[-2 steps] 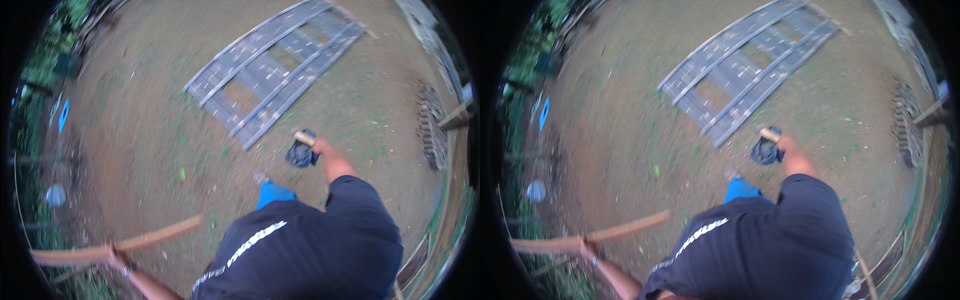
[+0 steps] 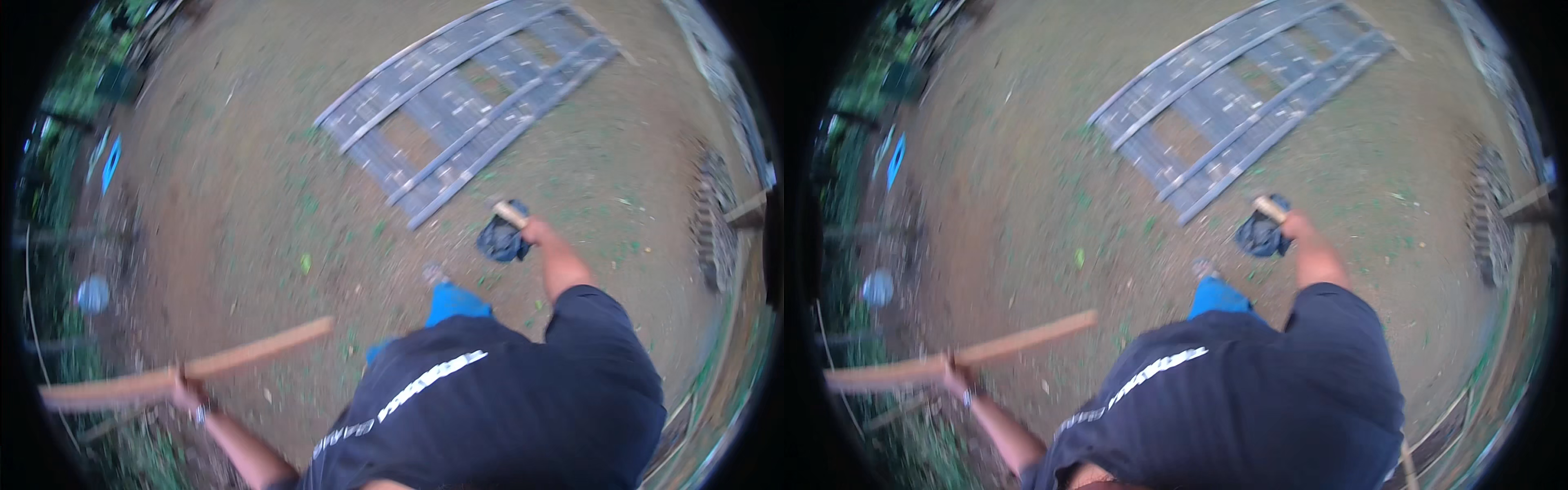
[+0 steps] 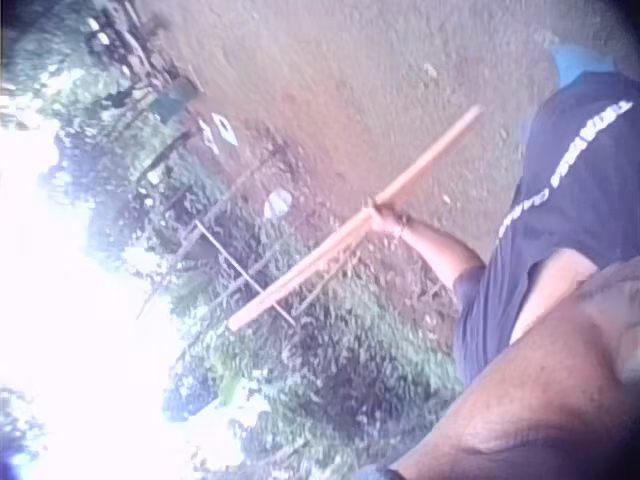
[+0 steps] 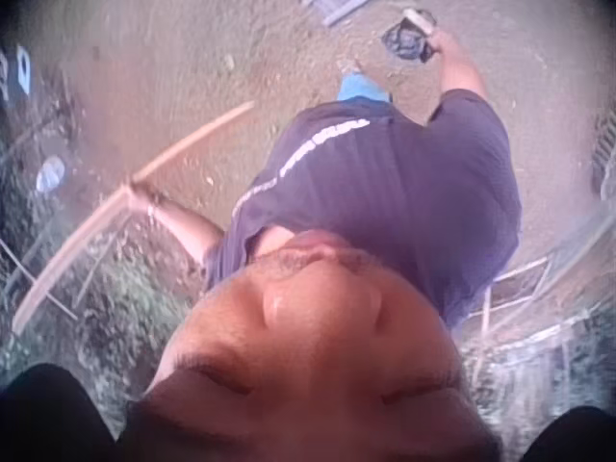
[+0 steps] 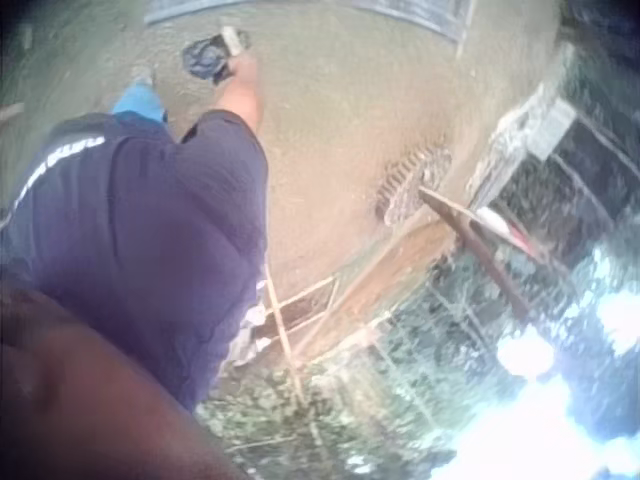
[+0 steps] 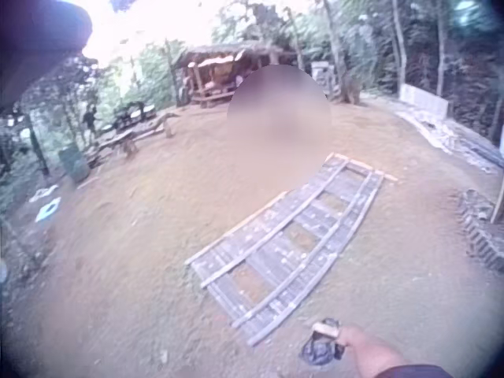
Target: The person constructs a bamboo frame by hammering nails through bamboo slats into wooden beams, moving between different sections of the frame and retrieving nails from a bag.
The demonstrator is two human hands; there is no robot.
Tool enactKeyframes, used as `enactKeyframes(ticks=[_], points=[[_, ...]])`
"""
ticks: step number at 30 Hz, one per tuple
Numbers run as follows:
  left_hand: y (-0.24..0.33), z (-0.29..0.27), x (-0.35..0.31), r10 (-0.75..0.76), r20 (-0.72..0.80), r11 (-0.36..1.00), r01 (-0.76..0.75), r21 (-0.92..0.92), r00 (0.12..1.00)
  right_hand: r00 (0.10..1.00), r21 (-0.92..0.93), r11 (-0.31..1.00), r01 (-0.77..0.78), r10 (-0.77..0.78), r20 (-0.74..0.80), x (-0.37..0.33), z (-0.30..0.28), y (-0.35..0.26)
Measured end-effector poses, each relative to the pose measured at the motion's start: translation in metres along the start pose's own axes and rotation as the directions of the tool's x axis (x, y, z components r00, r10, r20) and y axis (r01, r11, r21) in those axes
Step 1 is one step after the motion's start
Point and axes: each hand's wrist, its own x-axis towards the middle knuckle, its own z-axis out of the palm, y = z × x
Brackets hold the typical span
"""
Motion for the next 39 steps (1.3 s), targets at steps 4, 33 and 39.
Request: enactKeyframes(ticks=[4,33,39], points=[[-0.018,0.12,0.029,-0.038,0.104,0.988,0.052,-0.142,0.994,0.982,0.039,0.99,0.132,-0.125,-0.143,-0.051,0.032,-0.023],[-0.366,0.6,-0.082,-0.775,0.574,0.628,0.43,0.649,0.265,0.401,0.71,0.198,-0.676,0.907,0.129,-0.235,0.395,-0.25],[-0.513,0.684,-0.134,-0.78,0.6,0.622,0.321,0.714,0.179,0.407,0.637,0.237,-0.734,0.904,0.133,-0.132,0.47,-0.278]])
